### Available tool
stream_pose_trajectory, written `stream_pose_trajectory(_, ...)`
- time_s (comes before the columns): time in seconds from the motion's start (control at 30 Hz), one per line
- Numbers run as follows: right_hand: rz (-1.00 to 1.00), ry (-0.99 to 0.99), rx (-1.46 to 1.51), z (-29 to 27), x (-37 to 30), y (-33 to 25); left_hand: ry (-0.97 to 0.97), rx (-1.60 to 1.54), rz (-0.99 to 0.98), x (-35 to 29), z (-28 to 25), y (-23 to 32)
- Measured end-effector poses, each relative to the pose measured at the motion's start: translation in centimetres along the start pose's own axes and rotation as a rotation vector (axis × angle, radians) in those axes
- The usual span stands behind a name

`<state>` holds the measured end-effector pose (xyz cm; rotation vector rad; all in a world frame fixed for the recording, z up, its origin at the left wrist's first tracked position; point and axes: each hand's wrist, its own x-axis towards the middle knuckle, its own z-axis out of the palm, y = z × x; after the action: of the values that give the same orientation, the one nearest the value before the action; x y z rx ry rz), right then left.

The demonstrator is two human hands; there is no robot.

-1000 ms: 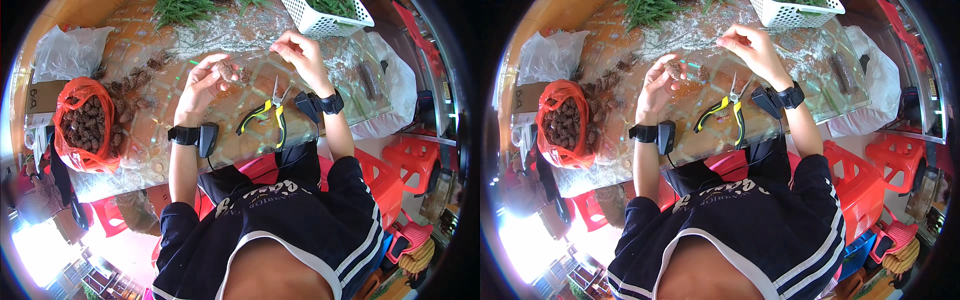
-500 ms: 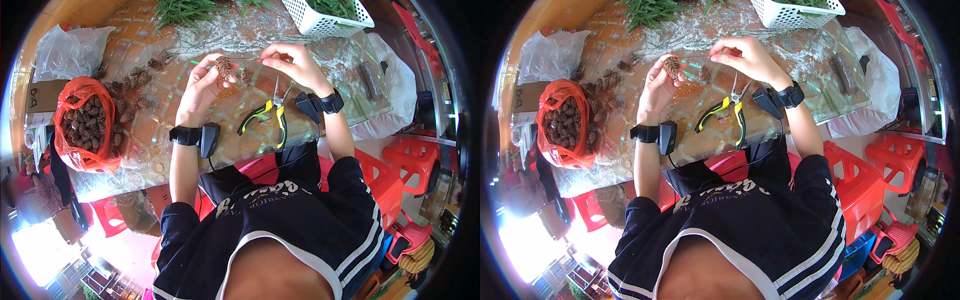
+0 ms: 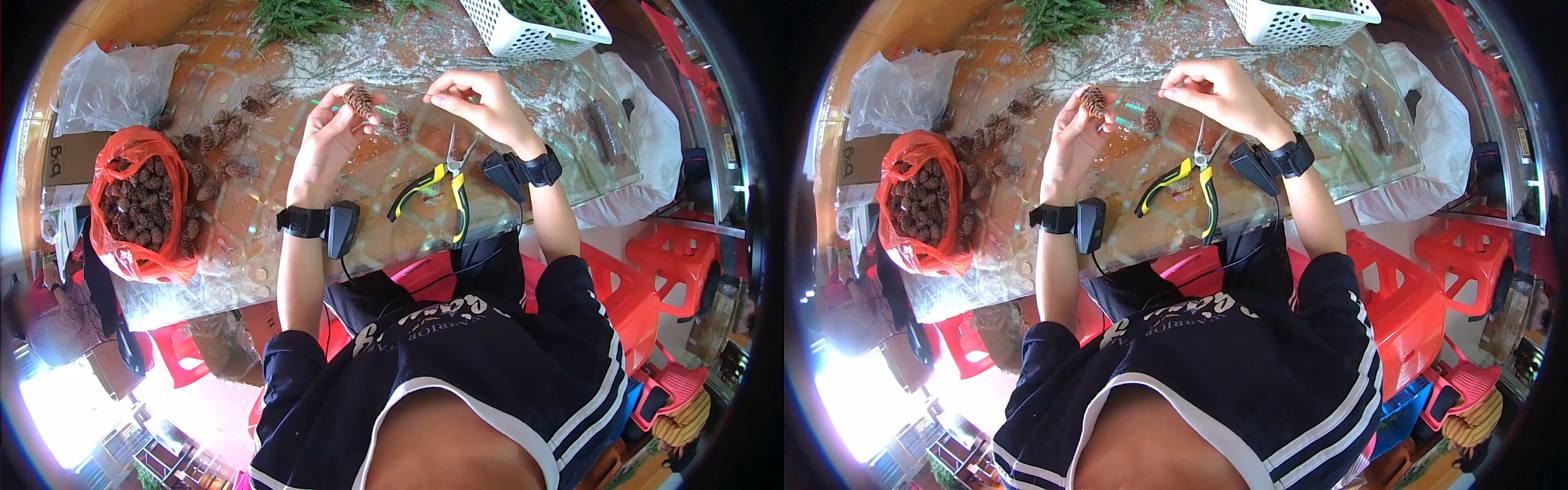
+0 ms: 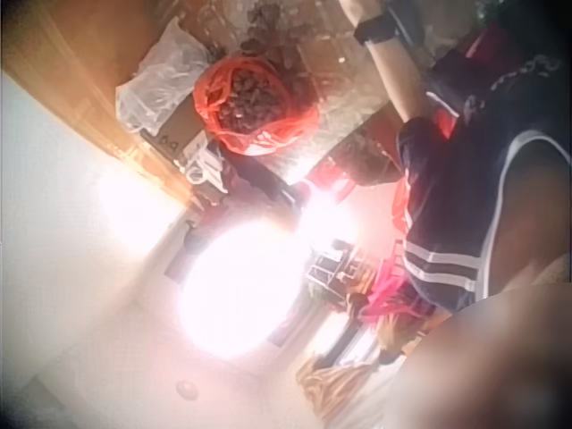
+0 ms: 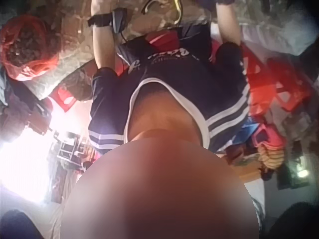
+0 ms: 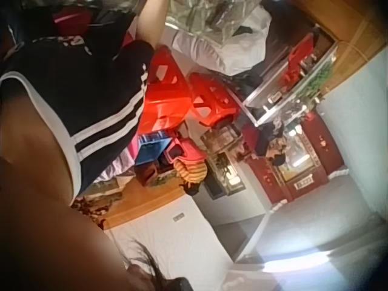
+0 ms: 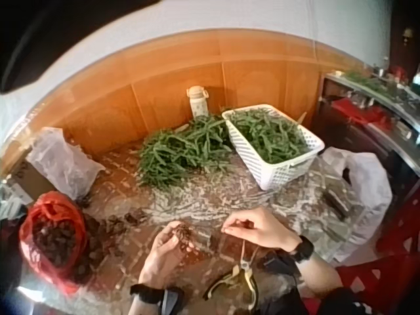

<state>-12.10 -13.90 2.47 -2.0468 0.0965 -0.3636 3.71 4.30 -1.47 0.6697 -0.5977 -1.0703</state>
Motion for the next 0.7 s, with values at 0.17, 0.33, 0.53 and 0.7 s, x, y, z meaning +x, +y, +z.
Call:
stream_pose_trajectory(0.17, -0.014, 0.007, 0.005, 0.11, 0.0, 0.22, 0.007, 0.025, 0.001, 0.13, -0.02, -0.06)
stream_pose_trajectory(0.33, -0.013, 0.011, -0.016, 0.09, 0.0, 0.1, 0.013, 0.042, -0.012, 0.1, -0.15, -0.11)
stream_pose_trajectory(0.53, -0.004, 0.007, -0.01, 0.08, -0.04, 0.07, 0.023, 0.079, -0.032, 0.05, -0.06, -0.14)
stream_pose_trajectory(0.7, -0.012, 0.002, -0.02, 0.08, -0.09, 0.01, 0.037, 0.093, -0.046, -0.05, 0.25, -0.15)
